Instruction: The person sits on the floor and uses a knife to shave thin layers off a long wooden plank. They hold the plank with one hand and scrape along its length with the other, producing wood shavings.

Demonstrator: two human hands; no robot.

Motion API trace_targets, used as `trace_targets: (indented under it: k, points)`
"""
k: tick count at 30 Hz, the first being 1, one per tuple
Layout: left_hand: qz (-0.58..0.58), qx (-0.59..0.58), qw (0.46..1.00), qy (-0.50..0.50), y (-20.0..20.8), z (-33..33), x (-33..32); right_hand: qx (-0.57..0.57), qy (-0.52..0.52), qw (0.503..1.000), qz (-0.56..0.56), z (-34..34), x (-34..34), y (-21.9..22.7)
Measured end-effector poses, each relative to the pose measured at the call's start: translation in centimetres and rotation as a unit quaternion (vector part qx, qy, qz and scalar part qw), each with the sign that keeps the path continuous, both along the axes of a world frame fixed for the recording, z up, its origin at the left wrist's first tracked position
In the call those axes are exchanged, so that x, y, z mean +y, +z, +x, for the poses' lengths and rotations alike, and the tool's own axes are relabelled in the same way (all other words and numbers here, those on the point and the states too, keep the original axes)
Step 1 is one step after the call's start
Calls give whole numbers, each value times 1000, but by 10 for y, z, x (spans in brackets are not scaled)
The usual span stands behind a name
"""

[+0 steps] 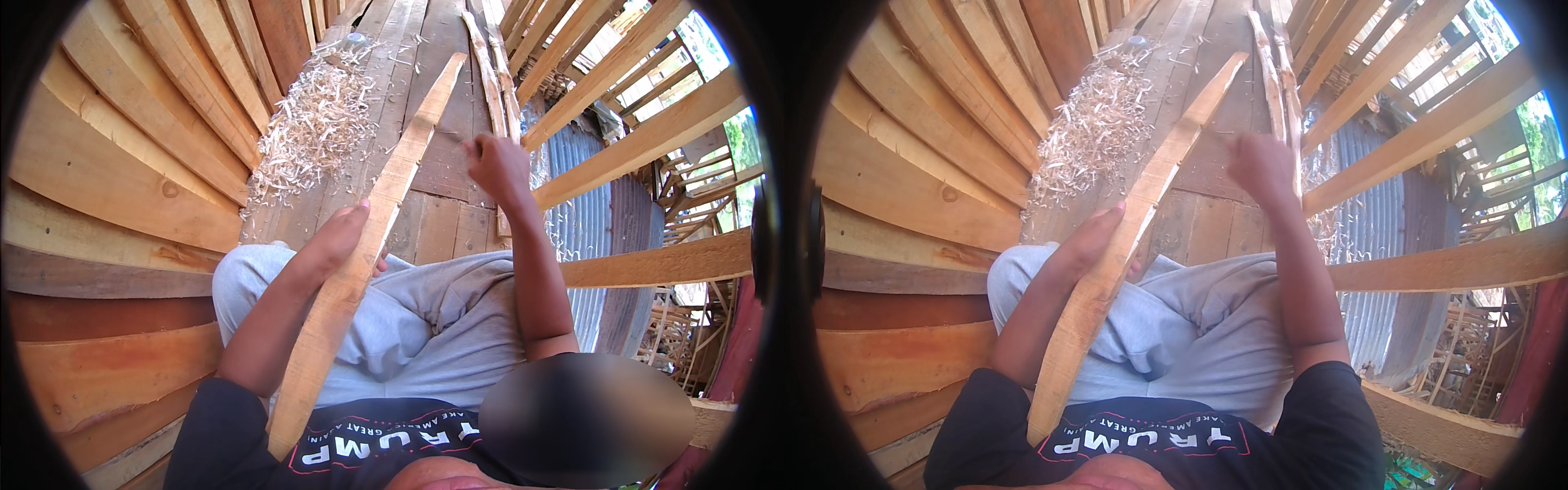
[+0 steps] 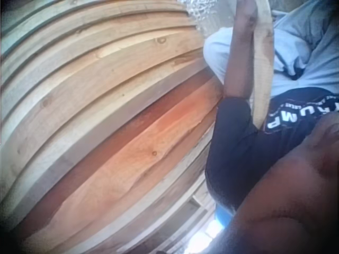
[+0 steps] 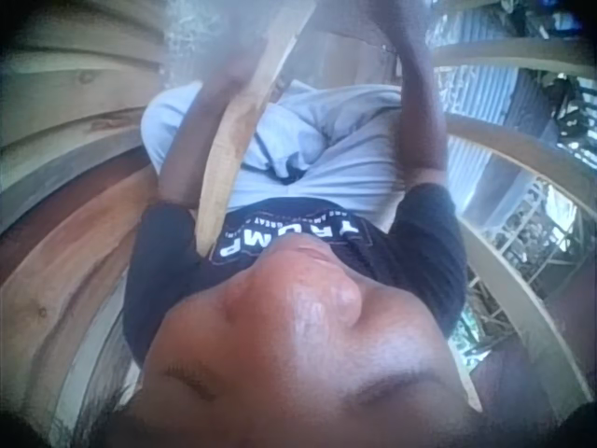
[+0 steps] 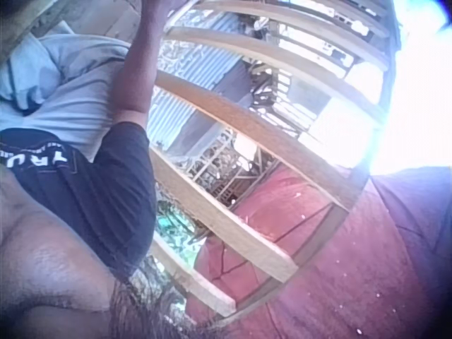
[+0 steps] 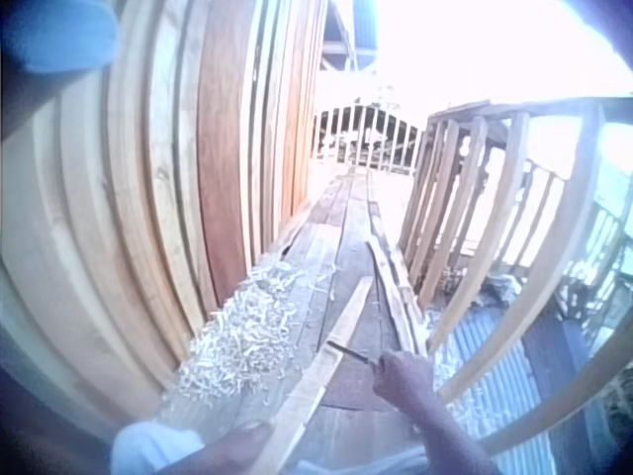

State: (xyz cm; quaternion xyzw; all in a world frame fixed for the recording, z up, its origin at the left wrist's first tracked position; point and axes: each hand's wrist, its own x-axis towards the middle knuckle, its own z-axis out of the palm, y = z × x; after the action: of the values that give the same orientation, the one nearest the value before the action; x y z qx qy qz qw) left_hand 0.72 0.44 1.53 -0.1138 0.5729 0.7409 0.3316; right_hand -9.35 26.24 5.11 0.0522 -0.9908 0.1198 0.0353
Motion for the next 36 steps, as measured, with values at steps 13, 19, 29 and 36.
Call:
trace_targets:
  k: [13, 19, 29, 36]
  points:
    - [33, -116, 993, 14, 7, -8, 0, -174, 262, 898, -307, 13, -6, -28]
    - [34, -102, 994, 1, 2, -10, -1, -180, 78, 953, -232, 15, -29, -52]
    - [35, -89, 995, -9, 3, -8, 2, -294, -49, 849, -436, 24, -53, -51]
    - [55, -98, 993, 22, 1, -10, 6, -226, -40, 853, -469, 29, -57, -47]
